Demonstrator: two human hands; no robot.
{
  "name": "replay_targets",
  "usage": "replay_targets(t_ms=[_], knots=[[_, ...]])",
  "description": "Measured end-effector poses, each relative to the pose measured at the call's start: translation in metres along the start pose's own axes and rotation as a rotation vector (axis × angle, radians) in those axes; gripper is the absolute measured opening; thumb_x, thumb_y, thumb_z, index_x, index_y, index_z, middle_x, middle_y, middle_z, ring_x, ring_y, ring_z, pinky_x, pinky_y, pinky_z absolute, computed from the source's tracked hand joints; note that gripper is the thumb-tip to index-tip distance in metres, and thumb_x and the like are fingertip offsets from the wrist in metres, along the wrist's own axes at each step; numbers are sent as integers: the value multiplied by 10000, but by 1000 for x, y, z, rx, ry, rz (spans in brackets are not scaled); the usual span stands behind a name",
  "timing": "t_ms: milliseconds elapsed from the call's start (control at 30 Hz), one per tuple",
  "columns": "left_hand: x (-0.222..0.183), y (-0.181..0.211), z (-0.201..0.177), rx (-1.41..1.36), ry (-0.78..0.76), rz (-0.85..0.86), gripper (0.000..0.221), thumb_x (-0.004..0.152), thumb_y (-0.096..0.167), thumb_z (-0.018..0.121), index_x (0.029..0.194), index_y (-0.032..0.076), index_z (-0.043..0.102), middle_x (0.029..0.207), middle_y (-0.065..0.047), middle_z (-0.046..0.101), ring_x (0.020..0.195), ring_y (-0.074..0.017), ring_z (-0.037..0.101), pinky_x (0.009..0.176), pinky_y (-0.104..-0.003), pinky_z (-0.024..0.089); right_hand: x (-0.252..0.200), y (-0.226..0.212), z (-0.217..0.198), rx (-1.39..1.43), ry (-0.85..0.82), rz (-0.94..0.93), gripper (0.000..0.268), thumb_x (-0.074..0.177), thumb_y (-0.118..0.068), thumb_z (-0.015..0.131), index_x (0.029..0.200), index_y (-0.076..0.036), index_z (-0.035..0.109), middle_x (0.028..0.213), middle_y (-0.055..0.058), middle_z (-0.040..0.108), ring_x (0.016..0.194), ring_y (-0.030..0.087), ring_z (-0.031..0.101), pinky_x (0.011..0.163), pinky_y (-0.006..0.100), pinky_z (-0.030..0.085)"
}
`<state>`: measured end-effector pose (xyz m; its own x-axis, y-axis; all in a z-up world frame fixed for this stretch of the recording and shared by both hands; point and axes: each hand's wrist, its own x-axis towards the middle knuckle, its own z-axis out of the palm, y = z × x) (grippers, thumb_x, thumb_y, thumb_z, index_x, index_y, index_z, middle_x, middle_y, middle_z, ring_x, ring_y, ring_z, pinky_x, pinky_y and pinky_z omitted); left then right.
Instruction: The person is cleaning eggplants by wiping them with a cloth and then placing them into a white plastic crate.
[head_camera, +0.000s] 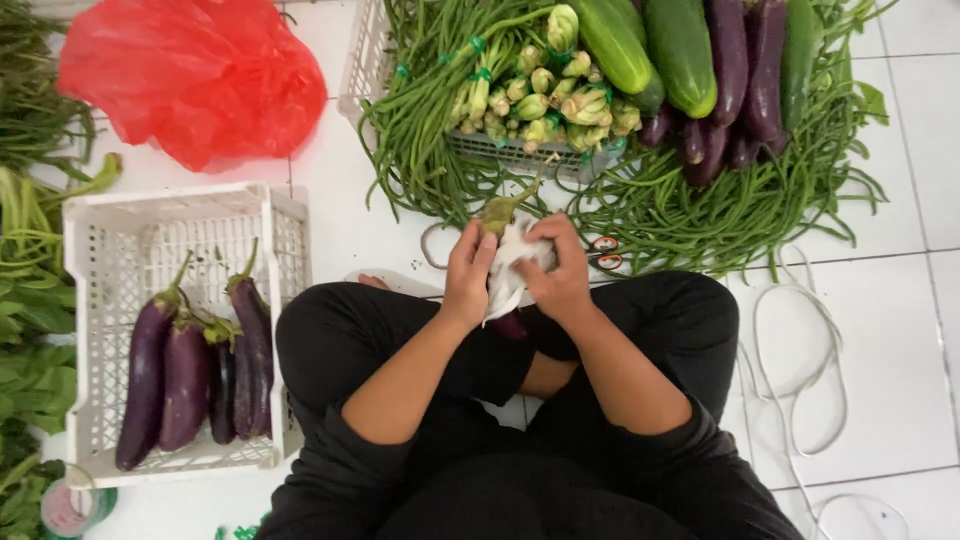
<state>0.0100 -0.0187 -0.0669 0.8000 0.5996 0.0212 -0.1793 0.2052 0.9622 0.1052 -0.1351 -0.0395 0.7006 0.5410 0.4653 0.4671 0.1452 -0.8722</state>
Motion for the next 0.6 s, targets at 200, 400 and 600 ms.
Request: replay_targets(t_ms=[200,400,600], knots=[[24,50,-17,-242,219,58,388,1034,375,579,1277,73,596,1012,-104,674,877,-212,661,795,-352,561,2,-15,1,63,-175,129,274,838,-45,815,1063,-39,659,940,134,647,876,264,642,839,413,478],[26,65,-47,-679,503,64,495,1023,495,505,1273,72,565,938,-97,641,780,-216,645,681,-348,568,-1,-35,30,153,-182,585,325,1102,-301,479,1252,-45,611,1038,154,651,1013,231,598,951,455,493],[1,45,-10,-64,222,-43,976,828,-35,720,1567,0,84,1476,-258,320,1365,-335,381,1211,-499,292,14,-49,28,841,186,1157,741,989,-444,601,1532,19,403,1466,256,507,1296,349,551,1102,568,426]])
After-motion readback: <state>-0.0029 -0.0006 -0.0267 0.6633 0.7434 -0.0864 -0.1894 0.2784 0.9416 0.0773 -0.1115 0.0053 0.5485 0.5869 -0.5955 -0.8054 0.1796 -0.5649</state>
